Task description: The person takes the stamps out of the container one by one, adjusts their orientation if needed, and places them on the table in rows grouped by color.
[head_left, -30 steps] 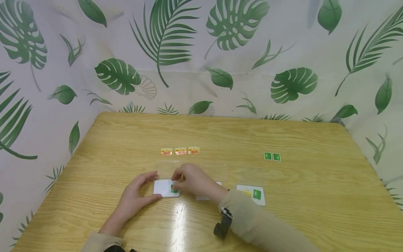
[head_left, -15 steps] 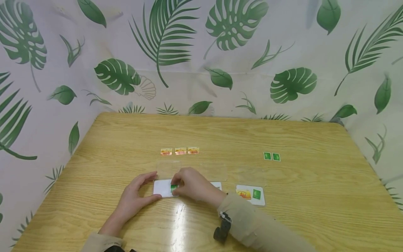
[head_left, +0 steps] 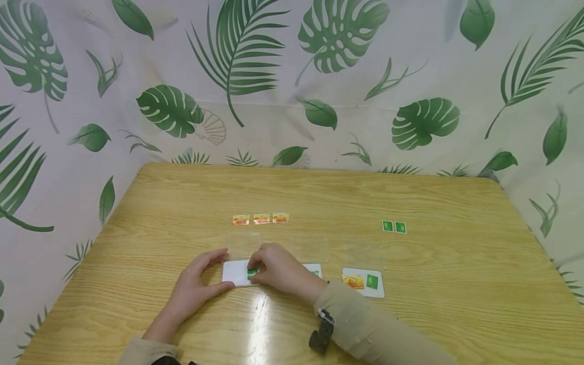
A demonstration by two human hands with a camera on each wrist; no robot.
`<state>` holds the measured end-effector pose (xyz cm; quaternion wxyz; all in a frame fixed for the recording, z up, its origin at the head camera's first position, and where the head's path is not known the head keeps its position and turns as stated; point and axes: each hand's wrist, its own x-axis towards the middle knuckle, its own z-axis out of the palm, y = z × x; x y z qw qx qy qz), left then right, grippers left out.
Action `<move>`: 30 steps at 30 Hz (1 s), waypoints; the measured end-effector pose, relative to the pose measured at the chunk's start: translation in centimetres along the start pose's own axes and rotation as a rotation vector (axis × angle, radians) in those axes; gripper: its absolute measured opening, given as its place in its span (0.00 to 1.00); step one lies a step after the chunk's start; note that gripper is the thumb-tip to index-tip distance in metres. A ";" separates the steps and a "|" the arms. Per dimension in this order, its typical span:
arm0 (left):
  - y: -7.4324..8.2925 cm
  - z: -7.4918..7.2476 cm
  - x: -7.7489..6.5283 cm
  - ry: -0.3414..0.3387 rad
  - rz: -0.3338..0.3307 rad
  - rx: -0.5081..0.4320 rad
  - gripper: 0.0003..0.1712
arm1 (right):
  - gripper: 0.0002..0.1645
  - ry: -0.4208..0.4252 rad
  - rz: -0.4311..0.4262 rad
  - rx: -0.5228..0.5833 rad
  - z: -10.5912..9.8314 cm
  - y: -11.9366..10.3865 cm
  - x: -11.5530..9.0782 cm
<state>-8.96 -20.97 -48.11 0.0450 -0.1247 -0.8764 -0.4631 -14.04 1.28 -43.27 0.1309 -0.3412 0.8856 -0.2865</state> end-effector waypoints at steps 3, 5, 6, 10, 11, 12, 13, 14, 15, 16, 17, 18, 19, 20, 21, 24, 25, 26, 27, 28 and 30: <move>-0.1 0.0 0.0 0.001 0.001 0.003 0.41 | 0.12 -0.001 0.004 0.002 0.0 0.0 0.0; -0.1 0.0 0.0 0.001 0.003 0.005 0.41 | 0.12 -0.002 0.007 0.003 0.0 0.0 0.0; -0.1 0.1 0.0 0.002 0.004 0.005 0.41 | 0.12 -0.002 0.007 0.001 0.0 0.0 0.0; -0.2 0.1 0.0 0.001 0.005 0.004 0.41 | 0.11 0.000 0.007 -0.006 0.0 0.0 0.0; -0.2 0.1 0.0 0.001 0.005 0.004 0.41 | 0.11 0.001 0.007 -0.005 0.0 0.0 0.0; -0.2 0.1 0.0 0.001 0.004 0.003 0.41 | 0.11 0.002 0.007 -0.004 0.0 0.0 0.0; -0.2 0.0 0.0 0.001 0.003 0.002 0.41 | 0.11 0.003 0.009 -0.001 -0.1 0.0 0.0; -0.2 0.0 0.0 0.001 0.003 0.001 0.41 | 0.11 0.004 0.011 0.002 -0.1 0.0 -0.1; -0.1 0.0 0.0 0.001 0.004 0.002 0.41 | 0.11 0.005 0.014 0.006 -0.1 0.0 -0.1; -0.1 0.0 0.0 0.002 0.004 0.002 0.41 | 0.11 0.006 0.016 0.012 -0.2 0.0 -0.1; -0.1 0.0 0.0 0.002 0.004 0.003 0.41 | 0.11 0.006 0.017 0.015 -0.2 0.0 -0.1; 0.0 0.0 0.0 0.002 0.004 0.003 0.41 | 0.11 0.006 0.019 0.016 -0.2 0.0 -0.1; 0.0 0.0 0.0 0.003 0.005 0.004 0.41 | 0.11 0.005 0.020 0.016 -0.3 0.0 -0.1; 0.0 0.0 0.0 0.004 0.007 0.006 0.41 | 0.11 0.004 0.021 0.018 -0.3 0.0 -0.1; 0.1 0.0 0.0 0.005 0.008 0.008 0.41 | 0.11 0.004 0.019 0.019 -0.3 0.0 -0.1; 0.1 0.0 0.0 0.006 0.009 0.011 0.41 | 0.11 0.002 0.013 0.017 -0.2 0.1 -0.1; 0.1 0.0 0.0 0.006 0.009 0.012 0.41 | 0.11 0.002 0.009 0.016 -0.2 0.1 -0.1; 0.1 0.0 0.0 0.006 0.009 0.013 0.41 | 0.11 0.002 0.007 0.015 -0.2 0.2 -0.1; 0.1 0.0 0.0 0.007 0.009 0.013 0.41 | 0.11 0.003 0.005 0.012 -0.1 0.2 -0.1; 0.1 0.0 0.0 0.007 0.009 0.013 0.41 | 0.11 0.003 0.005 0.008 -0.1 0.2 0.0; 0.1 0.0 0.0 0.007 0.010 0.013 0.41 | 0.11 0.002 0.008 0.005 0.0 0.2 0.0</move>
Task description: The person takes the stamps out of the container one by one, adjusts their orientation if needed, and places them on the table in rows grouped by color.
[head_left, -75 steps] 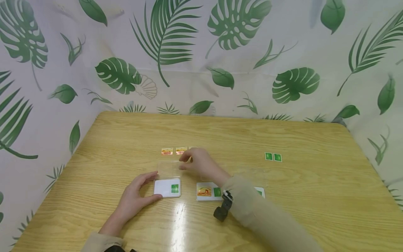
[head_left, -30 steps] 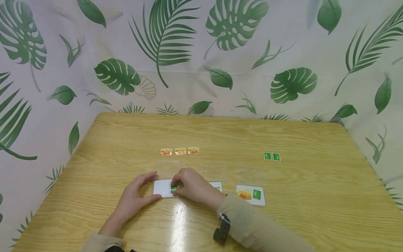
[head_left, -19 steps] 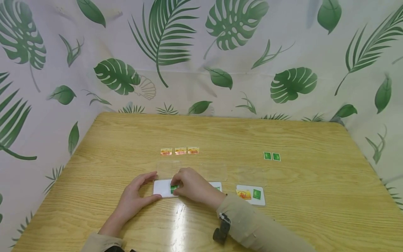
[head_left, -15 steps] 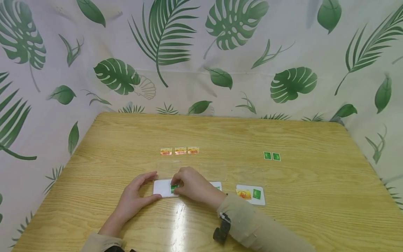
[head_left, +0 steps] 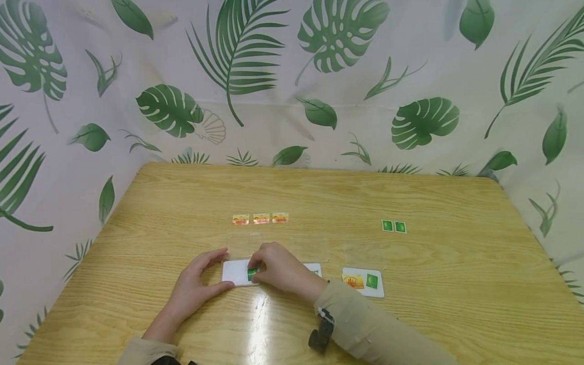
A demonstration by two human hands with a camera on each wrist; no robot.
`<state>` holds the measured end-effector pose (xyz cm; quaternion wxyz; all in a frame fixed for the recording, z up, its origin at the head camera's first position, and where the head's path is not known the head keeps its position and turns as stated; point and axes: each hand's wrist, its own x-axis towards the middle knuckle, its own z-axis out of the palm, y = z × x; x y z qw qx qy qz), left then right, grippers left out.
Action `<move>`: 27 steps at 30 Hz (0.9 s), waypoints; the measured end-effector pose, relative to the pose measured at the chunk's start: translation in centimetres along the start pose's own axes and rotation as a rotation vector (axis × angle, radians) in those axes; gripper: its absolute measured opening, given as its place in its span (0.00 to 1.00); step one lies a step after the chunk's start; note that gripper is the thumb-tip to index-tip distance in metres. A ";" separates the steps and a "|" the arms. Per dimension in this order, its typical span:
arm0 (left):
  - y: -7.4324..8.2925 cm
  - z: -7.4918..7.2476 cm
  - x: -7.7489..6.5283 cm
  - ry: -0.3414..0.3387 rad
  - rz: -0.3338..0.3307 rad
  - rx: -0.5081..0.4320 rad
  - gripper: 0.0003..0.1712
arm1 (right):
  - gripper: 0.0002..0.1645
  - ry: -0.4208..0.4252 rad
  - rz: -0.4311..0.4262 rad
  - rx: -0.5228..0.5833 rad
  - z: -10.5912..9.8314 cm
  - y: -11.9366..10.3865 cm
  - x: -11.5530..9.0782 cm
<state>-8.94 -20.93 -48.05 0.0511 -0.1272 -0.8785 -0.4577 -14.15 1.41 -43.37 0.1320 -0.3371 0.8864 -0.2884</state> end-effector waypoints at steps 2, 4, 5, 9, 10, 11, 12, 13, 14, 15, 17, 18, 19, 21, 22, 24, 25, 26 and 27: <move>-0.1 0.0 0.0 0.000 0.001 0.000 0.41 | 0.10 -0.002 0.007 0.003 0.0 0.0 0.0; -0.1 0.0 0.0 -0.001 0.001 -0.002 0.41 | 0.10 -0.005 0.013 0.004 0.0 -0.1 0.0; -0.1 0.0 0.0 -0.001 -0.001 -0.002 0.41 | 0.10 -0.006 0.015 0.004 0.0 -0.1 0.0; -0.2 0.0 0.0 -0.004 -0.004 -0.009 0.41 | 0.10 -0.006 0.026 0.003 -0.2 -0.2 -0.1; -0.2 0.0 0.0 -0.005 -0.005 -0.011 0.41 | 0.10 -0.006 0.027 0.005 -0.3 -0.2 -0.2; -0.2 0.0 0.0 -0.006 -0.006 -0.012 0.41 | 0.10 -0.003 0.026 0.004 -0.4 -0.2 -0.2; -0.2 0.0 0.0 -0.007 -0.007 -0.011 0.41 | 0.10 0.001 0.022 0.005 -0.5 -0.2 -0.2; -0.2 0.0 0.0 -0.008 -0.009 -0.010 0.41 | 0.10 0.004 0.023 0.012 -0.6 -0.1 -0.3; -0.3 0.0 0.0 -0.009 -0.010 -0.009 0.41 | 0.10 0.009 0.019 0.013 -0.7 0.0 -0.3; -0.3 0.0 0.0 -0.010 -0.012 -0.009 0.41 | 0.10 0.013 0.019 0.016 -0.8 0.0 -0.3; -0.2 0.0 0.0 -0.011 -0.015 -0.010 0.40 | 0.09 0.021 0.020 0.017 -1.0 0.1 -0.4; -0.2 0.0 0.0 -0.010 -0.015 -0.010 0.40 | 0.09 0.024 0.023 0.024 -1.1 0.2 -0.5; -0.2 0.0 0.0 -0.011 -0.017 -0.012 0.40 | 0.09 0.026 0.028 0.030 -1.3 0.3 -0.5; -0.2 0.0 0.0 -0.009 -0.017 -0.015 0.40 | 0.09 0.033 0.031 0.032 -1.6 0.5 -0.6; -0.1 0.0 0.0 -0.008 -0.016 -0.013 0.41 | 0.09 0.038 0.031 0.034 -1.7 0.6 -0.7; -0.1 0.0 0.0 -0.005 -0.014 -0.012 0.40 | 0.09 0.043 0.045 0.044 -2.1 0.9 -0.9; -0.1 0.0 0.0 -0.005 -0.014 -0.011 0.41 | 0.09 0.043 0.055 0.051 -2.3 1.0 -1.0; -0.1 0.0 0.0 -0.004 -0.013 -0.010 0.40 | 0.09 0.045 0.061 0.057 -2.5 1.2 -1.1; 0.0 0.0 0.0 -0.003 -0.012 -0.010 0.40 | 0.09 0.045 0.072 0.062 -2.7 1.4 -1.2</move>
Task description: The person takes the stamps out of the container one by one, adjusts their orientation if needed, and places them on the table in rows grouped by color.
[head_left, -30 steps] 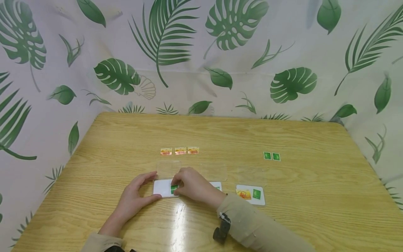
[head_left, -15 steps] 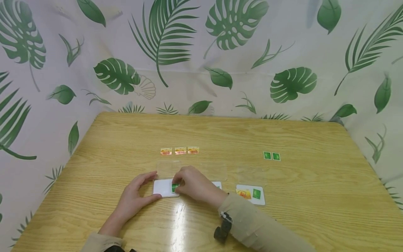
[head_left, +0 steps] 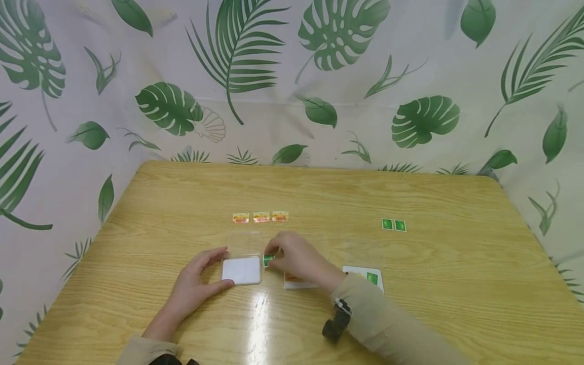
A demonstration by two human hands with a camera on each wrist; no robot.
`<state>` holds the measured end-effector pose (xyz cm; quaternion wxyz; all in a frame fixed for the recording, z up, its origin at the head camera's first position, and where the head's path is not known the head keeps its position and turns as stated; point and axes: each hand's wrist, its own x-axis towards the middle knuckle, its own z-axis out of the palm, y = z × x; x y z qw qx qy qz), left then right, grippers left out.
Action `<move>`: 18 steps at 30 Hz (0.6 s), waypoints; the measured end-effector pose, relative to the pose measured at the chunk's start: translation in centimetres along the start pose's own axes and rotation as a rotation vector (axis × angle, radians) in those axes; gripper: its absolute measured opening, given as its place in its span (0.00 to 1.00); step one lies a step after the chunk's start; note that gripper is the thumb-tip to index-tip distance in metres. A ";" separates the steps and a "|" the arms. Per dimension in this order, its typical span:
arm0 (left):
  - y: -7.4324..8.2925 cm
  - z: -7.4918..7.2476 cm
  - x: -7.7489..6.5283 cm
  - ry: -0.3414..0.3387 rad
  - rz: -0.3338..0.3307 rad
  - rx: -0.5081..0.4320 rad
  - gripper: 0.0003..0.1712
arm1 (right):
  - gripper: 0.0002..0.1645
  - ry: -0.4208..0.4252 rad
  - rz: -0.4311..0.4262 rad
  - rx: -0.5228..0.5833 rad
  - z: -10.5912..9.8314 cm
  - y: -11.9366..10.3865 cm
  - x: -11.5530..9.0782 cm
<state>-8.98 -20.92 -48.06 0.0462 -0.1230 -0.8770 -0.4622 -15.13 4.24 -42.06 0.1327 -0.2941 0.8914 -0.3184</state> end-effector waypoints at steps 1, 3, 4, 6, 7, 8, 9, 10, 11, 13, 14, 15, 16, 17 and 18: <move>0.0 0.0 0.0 0.001 0.002 0.000 0.40 | 0.09 0.001 0.010 0.006 -0.2 0.2 -0.1; 0.1 0.0 0.0 0.000 0.004 -0.005 0.40 | 0.09 0.007 0.033 0.016 -0.6 0.6 -0.3; 0.1 0.0 0.0 -0.001 0.005 -0.008 0.40 | 0.10 0.009 0.044 0.019 -0.9 0.8 -0.4; 0.2 0.0 0.0 -0.003 0.009 -0.010 0.40 | 0.10 0.018 0.078 0.022 -1.3 1.1 -0.6; 0.2 0.0 0.0 -0.004 0.010 -0.011 0.40 | 0.10 0.024 0.093 0.024 -1.5 1.3 -0.7; 0.1 0.0 0.0 -0.005 0.010 -0.011 0.40 | 0.10 0.030 0.106 0.028 -1.6 1.5 -0.7; 0.1 -0.1 0.0 -0.005 0.010 -0.011 0.41 | 0.10 0.034 0.123 0.029 -1.8 1.7 -0.8; 0.1 -0.1 0.0 -0.006 0.010 -0.009 0.41 | 0.10 0.037 0.134 0.033 -2.1 1.9 -0.9; 0.1 -0.1 0.0 -0.005 0.011 -0.006 0.41 | 0.10 0.043 0.142 0.034 -2.3 2.2 -0.9; 0.1 -0.1 0.0 -0.005 0.011 -0.005 0.41 | 0.10 0.053 0.151 0.034 -2.8 2.6 -1.1; 0.1 -0.1 0.0 -0.004 0.013 -0.003 0.41 | 0.10 0.057 0.158 0.036 -3.1 2.8 -1.2; 0.1 -0.1 0.0 -0.004 0.014 -0.002 0.41 | 0.10 0.061 0.166 0.036 -3.3 3.1 -1.3; 0.1 -0.1 0.0 -0.004 0.016 -0.001 0.41 | 0.10 0.066 0.171 0.038 -3.6 3.3 -1.5; 0.1 -0.1 0.0 -0.003 0.018 -0.001 0.41 | 0.10 0.070 0.175 0.036 -3.9 3.6 -1.6; 0.1 -0.1 0.0 -0.003 0.019 -0.001 0.41 | 0.10 0.078 0.176 0.037 -4.1 3.8 -1.7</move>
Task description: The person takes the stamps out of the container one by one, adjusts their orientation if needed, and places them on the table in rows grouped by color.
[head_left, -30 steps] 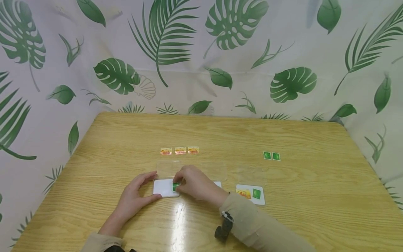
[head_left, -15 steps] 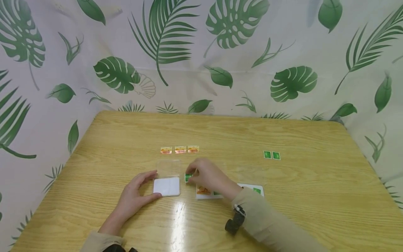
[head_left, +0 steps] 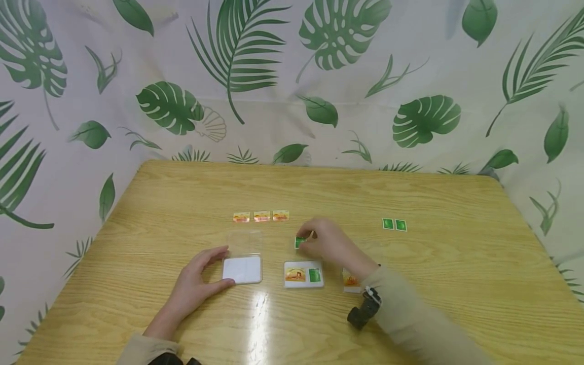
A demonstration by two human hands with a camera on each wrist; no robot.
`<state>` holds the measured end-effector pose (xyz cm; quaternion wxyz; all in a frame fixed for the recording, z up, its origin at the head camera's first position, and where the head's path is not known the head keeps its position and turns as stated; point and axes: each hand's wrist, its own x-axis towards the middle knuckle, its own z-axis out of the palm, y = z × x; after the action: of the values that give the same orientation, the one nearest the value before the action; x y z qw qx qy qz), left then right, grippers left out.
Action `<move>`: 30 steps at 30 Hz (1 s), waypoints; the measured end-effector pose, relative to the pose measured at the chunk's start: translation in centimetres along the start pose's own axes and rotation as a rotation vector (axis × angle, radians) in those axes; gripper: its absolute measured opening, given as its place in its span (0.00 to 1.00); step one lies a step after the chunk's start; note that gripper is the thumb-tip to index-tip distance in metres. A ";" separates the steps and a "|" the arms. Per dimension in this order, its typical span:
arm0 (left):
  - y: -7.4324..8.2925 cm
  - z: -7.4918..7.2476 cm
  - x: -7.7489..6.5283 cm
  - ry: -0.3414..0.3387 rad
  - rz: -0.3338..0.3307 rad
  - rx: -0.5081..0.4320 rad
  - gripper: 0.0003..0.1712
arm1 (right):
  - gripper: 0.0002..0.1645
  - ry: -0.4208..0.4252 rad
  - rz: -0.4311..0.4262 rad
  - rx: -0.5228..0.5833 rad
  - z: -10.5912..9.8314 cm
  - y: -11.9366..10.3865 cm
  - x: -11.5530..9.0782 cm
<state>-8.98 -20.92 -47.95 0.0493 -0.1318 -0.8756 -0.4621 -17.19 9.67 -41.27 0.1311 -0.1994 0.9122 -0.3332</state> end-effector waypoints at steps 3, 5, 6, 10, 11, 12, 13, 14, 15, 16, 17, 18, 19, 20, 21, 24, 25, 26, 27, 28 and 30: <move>0.0 0.0 0.0 0.003 -0.001 0.000 0.41 | 0.09 0.023 -0.003 0.000 -0.9 0.7 -0.2; 0.0 0.0 0.0 0.004 -0.002 0.001 0.41 | 0.09 0.042 -0.005 -0.009 -1.6 1.2 -0.3; 0.0 0.0 0.0 0.004 -0.003 0.004 0.41 | 0.10 0.057 0.000 -0.015 -1.9 1.5 -0.4; -0.1 0.0 0.0 0.004 -0.001 0.008 0.41 | 0.09 0.110 0.031 -0.052 -3.2 3.0 -0.7; -0.1 0.0 0.0 0.004 0.001 0.009 0.41 | 0.10 0.122 0.041 -0.061 -3.5 3.4 -0.8; -0.1 0.0 0.0 0.004 0.002 0.009 0.40 | 0.10 0.130 0.044 -0.070 -3.8 3.8 -0.9; -0.1 0.0 0.0 0.005 0.002 0.006 0.40 | 0.10 0.136 0.047 -0.074 -4.1 4.2 -1.0; -0.1 0.0 0.0 0.005 0.003 0.008 0.40 | 0.10 0.139 0.055 -0.078 -4.3 4.6 -1.1; -0.1 0.0 0.0 0.006 0.004 0.009 0.40 | 0.10 0.143 0.063 -0.084 -4.6 5.0 -1.2; -0.1 0.0 0.0 0.007 0.006 0.011 0.40 | 0.10 0.148 0.067 -0.087 -4.9 5.4 -1.3; -0.1 0.0 0.0 0.007 0.007 0.010 0.40 | 0.10 0.150 0.073 -0.096 -5.1 5.8 -1.4; -0.1 0.0 0.0 0.007 0.007 0.009 0.40 | 0.10 0.155 0.081 -0.103 -5.4 6.1 -1.5; -0.1 0.0 0.0 0.007 0.008 0.012 0.40 | 0.10 0.162 0.083 -0.111 -5.7 6.4 -1.6; -0.1 0.0 0.0 0.006 0.008 0.014 0.40 | 0.10 0.166 0.087 -0.123 -5.9 6.7 -1.7; -0.1 0.0 0.0 0.006 0.008 0.015 0.40 | 0.10 0.172 0.080 -0.136 -6.1 7.0 -1.7; -0.1 0.0 0.0 0.007 0.010 0.020 0.41 | 0.10 0.178 0.068 -0.155 -6.9 7.8 -2.0; -0.1 0.0 0.0 0.007 0.011 0.018 0.40 | 0.11 0.176 0.064 -0.159 -7.1 8.0 -2.1; -0.1 0.0 0.0 0.007 0.011 0.016 0.40 | 0.11 0.172 0.065 -0.159 -7.3 8.3 -2.1; 0.0 0.0 0.0 0.008 0.012 0.016 0.40 | 0.11 0.168 0.068 -0.158 -7.5 8.6 -2.1; 0.0 -0.1 0.0 0.008 0.011 0.012 0.40 | 0.12 0.165 0.076 -0.158 -7.7 8.9 -2.2; 0.0 -0.1 0.0 0.006 0.007 0.005 0.40 | 0.12 0.155 0.089 -0.159 -8.0 9.4 -2.2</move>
<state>-8.96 -20.98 -47.88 0.0539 -0.1332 -0.8761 -0.4603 -20.80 21.65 -41.33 0.0587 -0.1422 0.9511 -0.2678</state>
